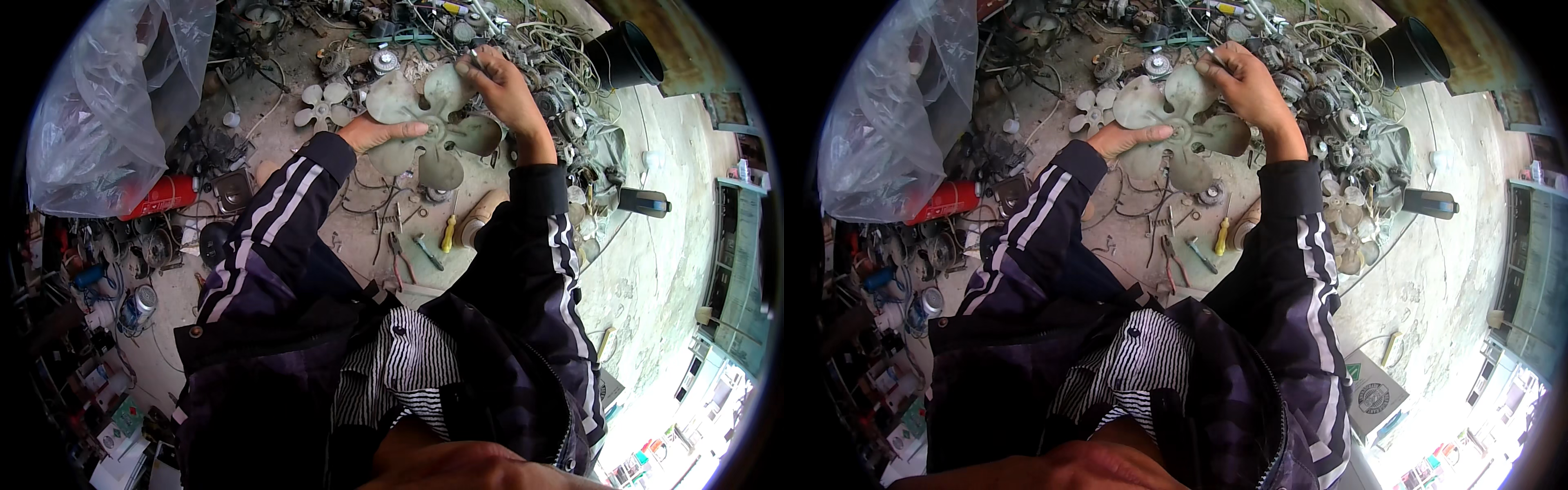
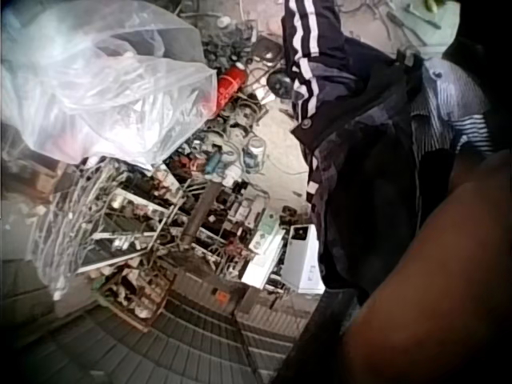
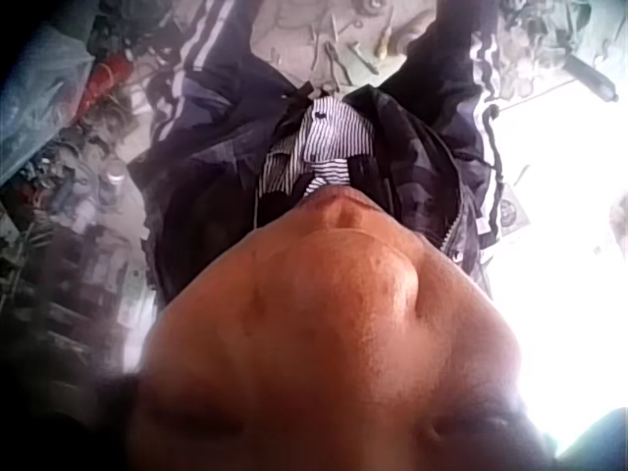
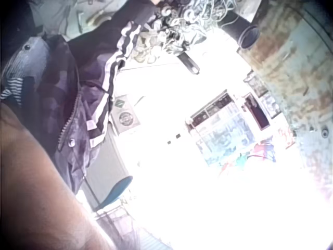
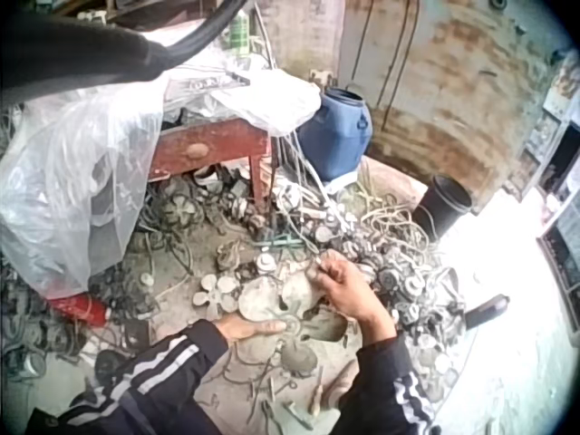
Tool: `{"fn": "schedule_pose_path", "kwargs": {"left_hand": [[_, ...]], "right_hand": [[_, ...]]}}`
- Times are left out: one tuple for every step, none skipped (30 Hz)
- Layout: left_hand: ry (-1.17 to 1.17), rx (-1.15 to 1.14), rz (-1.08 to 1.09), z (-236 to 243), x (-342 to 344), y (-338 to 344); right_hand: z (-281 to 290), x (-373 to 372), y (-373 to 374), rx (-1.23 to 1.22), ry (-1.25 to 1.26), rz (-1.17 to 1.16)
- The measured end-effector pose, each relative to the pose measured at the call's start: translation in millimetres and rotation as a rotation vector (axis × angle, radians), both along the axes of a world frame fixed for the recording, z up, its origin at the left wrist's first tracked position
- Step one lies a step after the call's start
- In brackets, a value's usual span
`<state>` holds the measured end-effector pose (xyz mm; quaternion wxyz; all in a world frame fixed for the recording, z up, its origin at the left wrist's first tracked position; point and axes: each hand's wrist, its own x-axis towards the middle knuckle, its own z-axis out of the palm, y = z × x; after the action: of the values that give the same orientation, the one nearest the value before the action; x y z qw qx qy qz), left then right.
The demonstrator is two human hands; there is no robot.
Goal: The person plugs a fan blade into a power strip and tests it, then sits on the floor to disassemble the blade using a wrench and pliers. They remove the central hub and later reattach it, continuing to adjust the blade with the wrench.
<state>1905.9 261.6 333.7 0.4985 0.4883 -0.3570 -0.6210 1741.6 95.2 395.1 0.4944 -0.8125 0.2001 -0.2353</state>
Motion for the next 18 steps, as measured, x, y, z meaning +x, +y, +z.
{"fn": "schedule_pose_path", "kwargs": {"left_hand": [[-0.015, 0.033, 0.018, 3, -2, 2], [-0.029, 0.066, 0.037, 6, -4, 3], [-0.045, 0.101, 0.060, 7, -4, 5], [-0.049, 0.181, 0.070, 6, -4, 7], [-0.053, 0.260, 0.080, 5, -4, 7], [-0.055, 0.335, 0.082, 5, -5, 6], [-0.033, 0.339, 0.113, 4, -4, 6], [-0.015, 0.342, 0.149, 4, -2, 7], [0.003, 0.348, 0.189, 2, 2, 8], [0.029, 0.330, 0.225, -6, 8, 7], [0.047, 0.318, 0.274, -17, 18, 9], [0.073, 0.296, 0.301, -12, 19, 5], [0.083, 0.178, 0.326, -9, 18, 3], [0.033, 0.186, 0.371, -3, 19, 0], [-0.020, 0.200, 0.424, 2, 22, 1], [-0.075, 0.216, 0.479, 7, 24, 3], [-0.061, 0.185, 0.539, 11, 26, 5], [-0.065, 0.159, 0.561, 11, 26, 0]], "right_hand": [[-4, 0, 0, 0.082, 0.010, -0.037], [-8, 1, -1, 0.165, 0.021, -0.075], [-7, 1, -4, 0.233, 0.042, -0.133], [-6, 0, -7, 0.300, 0.064, -0.192], [-5, -4, -9, 0.401, 0.085, -0.365], [-26, -16, -35, 0.627, 0.012, -0.367], [-43, -25, -51, 0.873, -0.175, -0.315], [-53, -27, -60, 1.114, -0.366, -0.251], [-49, -20, -52, 1.206, -0.382, -0.364], [-36, -11, -35, 1.292, -0.396, -0.480], [-28, 0, -19, 1.388, -0.407, -0.585], [-25, -1, -15, 1.382, -0.357, -0.588], [-33, -6, -19, 1.342, -0.313, -0.523], [-39, -10, -22, 1.301, -0.269, -0.457], [-31, -7, -17, 1.100, -0.078, -0.388], [-16, -5, -6, 0.892, 0.103, -0.314], [-8, -2, 0, 0.678, 0.274, -0.237], [-24, -2, -4, 0.238, 0.438, -0.301]]}}
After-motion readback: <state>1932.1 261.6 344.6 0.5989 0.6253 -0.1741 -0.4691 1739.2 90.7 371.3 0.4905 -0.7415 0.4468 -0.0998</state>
